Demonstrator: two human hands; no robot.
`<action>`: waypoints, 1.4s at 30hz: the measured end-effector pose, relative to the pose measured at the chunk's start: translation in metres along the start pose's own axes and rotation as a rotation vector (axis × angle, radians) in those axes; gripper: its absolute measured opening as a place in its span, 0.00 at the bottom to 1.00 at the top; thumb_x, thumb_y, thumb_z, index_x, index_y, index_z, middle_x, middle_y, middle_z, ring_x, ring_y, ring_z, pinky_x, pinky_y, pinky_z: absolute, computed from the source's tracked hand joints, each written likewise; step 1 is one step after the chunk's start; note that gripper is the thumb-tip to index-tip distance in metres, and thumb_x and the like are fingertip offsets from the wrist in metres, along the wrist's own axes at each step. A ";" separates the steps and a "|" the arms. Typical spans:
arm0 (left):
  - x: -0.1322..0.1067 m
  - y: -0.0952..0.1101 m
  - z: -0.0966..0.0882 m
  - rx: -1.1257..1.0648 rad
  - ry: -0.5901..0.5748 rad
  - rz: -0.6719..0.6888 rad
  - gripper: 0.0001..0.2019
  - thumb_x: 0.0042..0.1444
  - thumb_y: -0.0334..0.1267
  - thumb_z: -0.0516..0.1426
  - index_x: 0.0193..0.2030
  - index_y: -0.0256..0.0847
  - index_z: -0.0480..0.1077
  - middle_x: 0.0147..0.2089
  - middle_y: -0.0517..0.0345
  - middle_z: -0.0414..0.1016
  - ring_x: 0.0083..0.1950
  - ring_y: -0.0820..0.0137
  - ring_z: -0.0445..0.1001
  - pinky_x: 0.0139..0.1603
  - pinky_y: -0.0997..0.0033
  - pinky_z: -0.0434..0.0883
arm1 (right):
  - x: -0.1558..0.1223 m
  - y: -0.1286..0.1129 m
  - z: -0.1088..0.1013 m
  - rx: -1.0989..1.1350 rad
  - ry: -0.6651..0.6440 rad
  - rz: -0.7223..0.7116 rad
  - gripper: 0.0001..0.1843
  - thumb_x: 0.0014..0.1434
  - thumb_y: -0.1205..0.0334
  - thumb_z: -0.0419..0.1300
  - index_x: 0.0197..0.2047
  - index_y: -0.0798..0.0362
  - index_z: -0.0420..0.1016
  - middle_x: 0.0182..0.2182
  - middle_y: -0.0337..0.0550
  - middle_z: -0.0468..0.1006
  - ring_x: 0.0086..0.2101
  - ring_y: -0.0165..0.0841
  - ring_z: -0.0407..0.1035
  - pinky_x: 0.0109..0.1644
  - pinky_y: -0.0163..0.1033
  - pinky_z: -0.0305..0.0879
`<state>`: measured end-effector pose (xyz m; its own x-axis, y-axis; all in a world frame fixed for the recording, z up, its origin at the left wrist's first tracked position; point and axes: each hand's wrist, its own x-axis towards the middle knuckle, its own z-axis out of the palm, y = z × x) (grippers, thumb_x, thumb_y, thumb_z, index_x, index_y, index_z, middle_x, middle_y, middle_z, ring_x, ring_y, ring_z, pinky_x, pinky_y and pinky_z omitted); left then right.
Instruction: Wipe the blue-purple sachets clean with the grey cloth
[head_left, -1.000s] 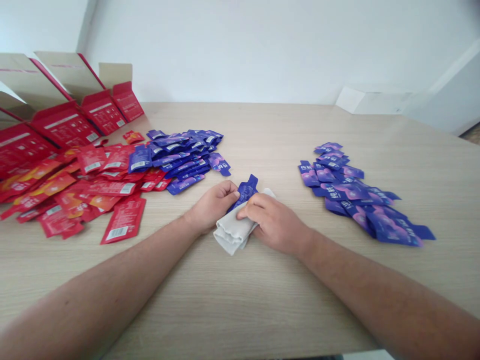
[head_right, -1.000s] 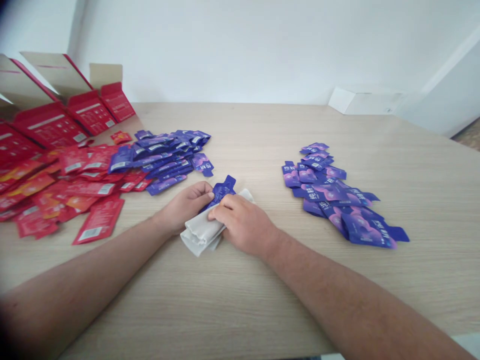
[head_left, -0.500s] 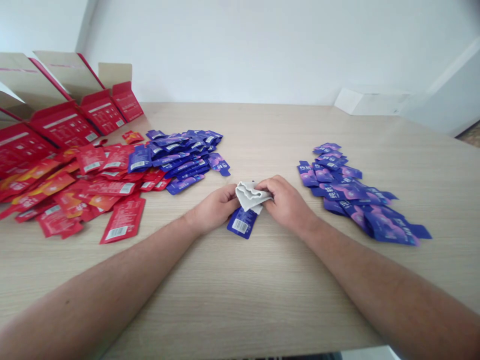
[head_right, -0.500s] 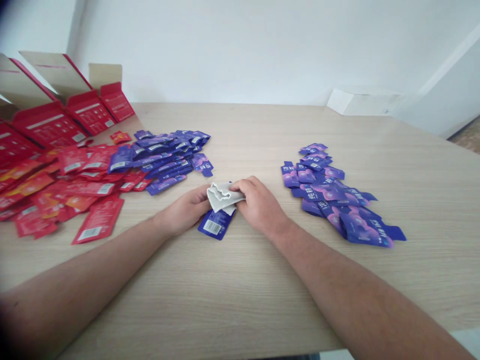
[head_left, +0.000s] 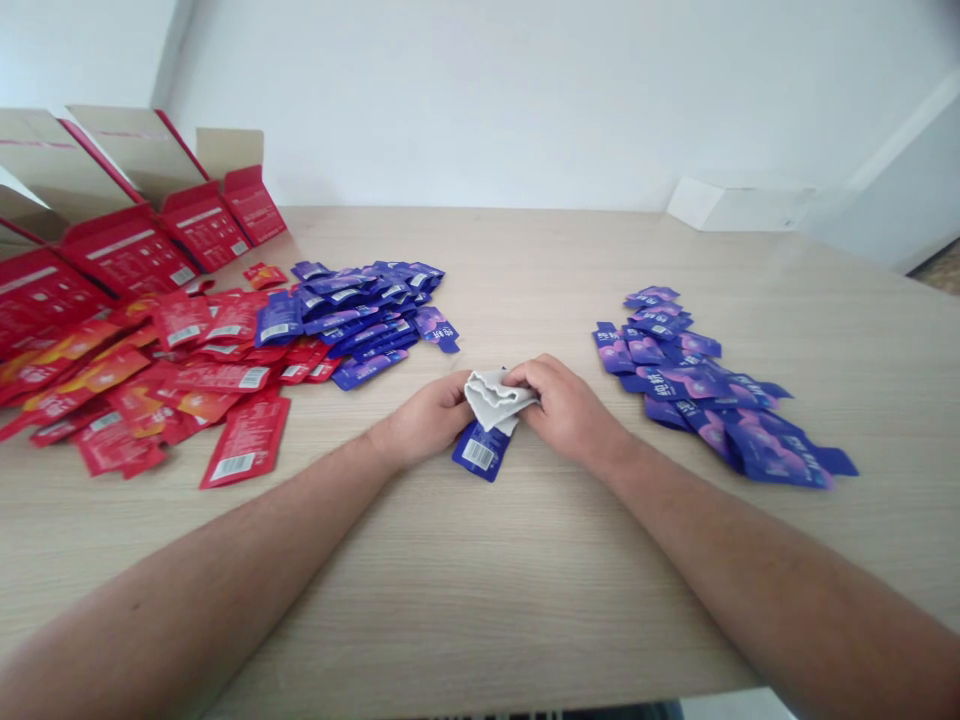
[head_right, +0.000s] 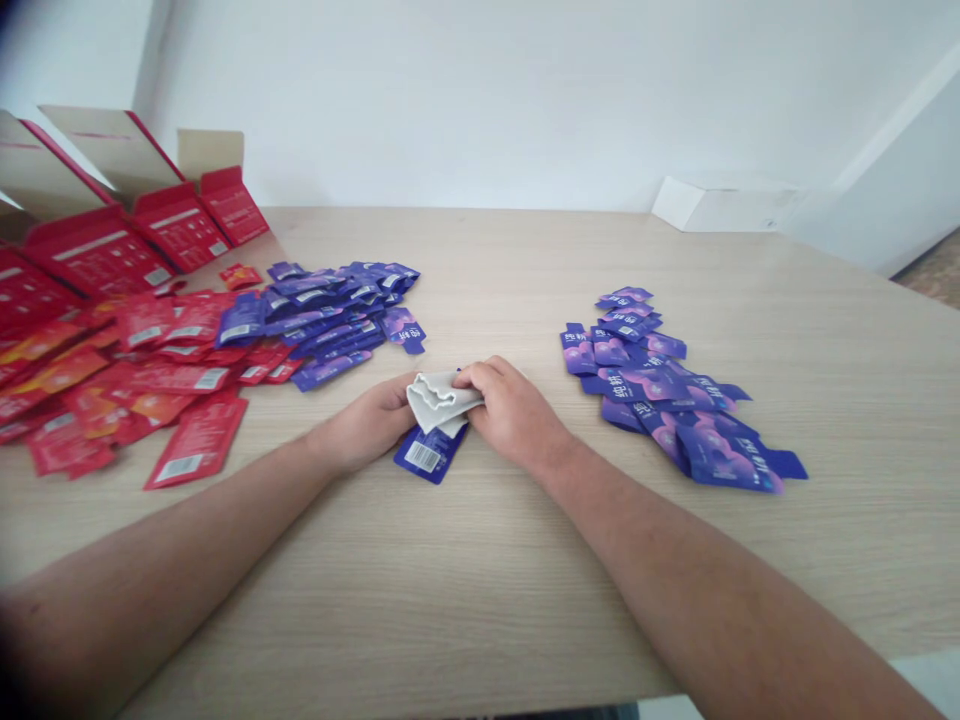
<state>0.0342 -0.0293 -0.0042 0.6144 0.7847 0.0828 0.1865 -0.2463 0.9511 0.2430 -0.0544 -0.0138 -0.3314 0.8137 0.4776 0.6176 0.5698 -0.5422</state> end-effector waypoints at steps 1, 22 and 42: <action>0.000 0.000 0.000 -0.011 -0.005 0.009 0.07 0.56 0.41 0.57 0.33 0.41 0.70 0.31 0.61 0.71 0.37 0.69 0.69 0.41 0.71 0.67 | 0.000 0.000 0.000 -0.012 0.018 0.022 0.17 0.52 0.78 0.58 0.42 0.51 0.73 0.39 0.42 0.73 0.43 0.35 0.67 0.49 0.41 0.64; -0.003 -0.008 -0.001 -0.183 0.082 -0.154 0.12 0.52 0.43 0.61 0.32 0.40 0.63 0.26 0.66 0.65 0.25 0.76 0.62 0.25 0.77 0.57 | -0.005 -0.016 0.000 -0.056 -0.065 -0.055 0.16 0.52 0.75 0.60 0.43 0.50 0.71 0.40 0.42 0.72 0.42 0.35 0.67 0.49 0.40 0.64; -0.016 0.044 -0.074 0.478 0.311 0.113 0.07 0.59 0.41 0.53 0.32 0.42 0.65 0.27 0.63 0.64 0.28 0.73 0.61 0.30 0.74 0.58 | 0.005 0.046 -0.021 -0.230 0.061 0.174 0.11 0.53 0.69 0.58 0.40 0.51 0.74 0.37 0.43 0.75 0.39 0.37 0.68 0.43 0.40 0.62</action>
<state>-0.0242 -0.0109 0.0585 0.4098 0.8510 0.3283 0.5026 -0.5111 0.6973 0.2853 -0.0268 -0.0219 -0.1672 0.8847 0.4352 0.8095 0.3752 -0.4517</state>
